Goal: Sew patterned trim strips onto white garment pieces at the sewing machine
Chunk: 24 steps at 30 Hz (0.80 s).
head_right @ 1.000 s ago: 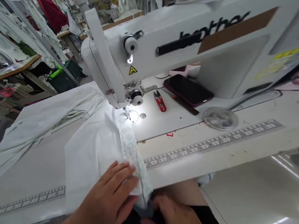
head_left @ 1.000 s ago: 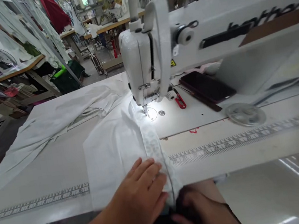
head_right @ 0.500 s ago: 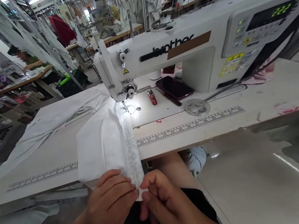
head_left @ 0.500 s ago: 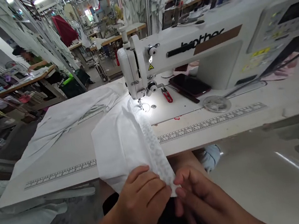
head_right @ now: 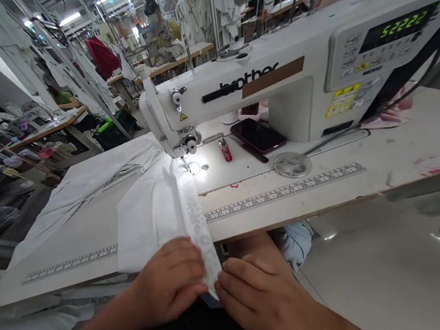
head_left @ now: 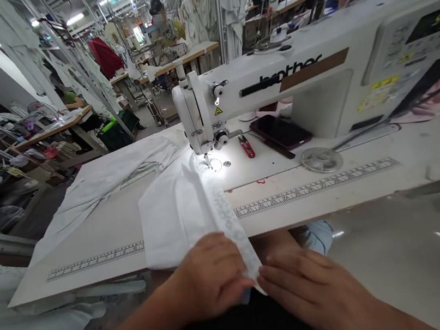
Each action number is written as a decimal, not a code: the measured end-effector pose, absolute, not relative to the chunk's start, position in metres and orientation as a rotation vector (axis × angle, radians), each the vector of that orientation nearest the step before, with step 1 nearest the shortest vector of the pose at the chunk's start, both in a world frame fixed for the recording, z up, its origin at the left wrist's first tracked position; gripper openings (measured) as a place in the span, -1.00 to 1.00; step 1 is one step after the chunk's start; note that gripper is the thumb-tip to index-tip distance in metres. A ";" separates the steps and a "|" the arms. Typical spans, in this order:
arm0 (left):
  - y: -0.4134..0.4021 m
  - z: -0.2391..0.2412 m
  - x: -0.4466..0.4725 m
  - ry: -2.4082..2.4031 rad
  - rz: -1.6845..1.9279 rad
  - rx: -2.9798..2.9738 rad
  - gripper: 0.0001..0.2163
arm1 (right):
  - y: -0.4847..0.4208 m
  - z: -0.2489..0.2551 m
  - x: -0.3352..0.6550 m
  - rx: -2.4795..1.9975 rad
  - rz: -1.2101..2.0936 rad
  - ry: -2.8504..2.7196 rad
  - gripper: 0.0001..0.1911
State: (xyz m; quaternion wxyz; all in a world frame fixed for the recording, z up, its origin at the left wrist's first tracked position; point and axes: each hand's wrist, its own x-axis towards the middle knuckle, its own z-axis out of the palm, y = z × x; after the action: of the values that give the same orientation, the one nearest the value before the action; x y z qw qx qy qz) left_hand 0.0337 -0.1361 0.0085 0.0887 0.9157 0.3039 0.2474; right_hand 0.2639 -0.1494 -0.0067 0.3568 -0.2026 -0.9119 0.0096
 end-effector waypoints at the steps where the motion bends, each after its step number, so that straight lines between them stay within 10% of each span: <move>1: -0.126 0.007 0.023 1.047 0.630 2.695 -0.72 | -0.150 -0.011 0.261 -0.533 0.043 -2.350 -0.60; 11: -0.080 0.004 -0.096 2.169 -0.021 2.294 -0.53 | -0.148 -0.045 0.225 -0.539 0.085 -2.377 -0.65; 24: -0.003 -0.002 0.040 1.670 0.396 2.534 -0.72 | -0.134 0.001 0.210 -0.437 -0.285 -2.557 -0.73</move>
State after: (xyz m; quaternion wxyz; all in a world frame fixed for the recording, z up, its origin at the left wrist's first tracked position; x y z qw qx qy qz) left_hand 0.0400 -0.0032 -0.0024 0.0407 0.8273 0.5452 0.1292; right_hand 0.2102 -0.1339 0.0013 0.2627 -0.1617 -0.9454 -0.1054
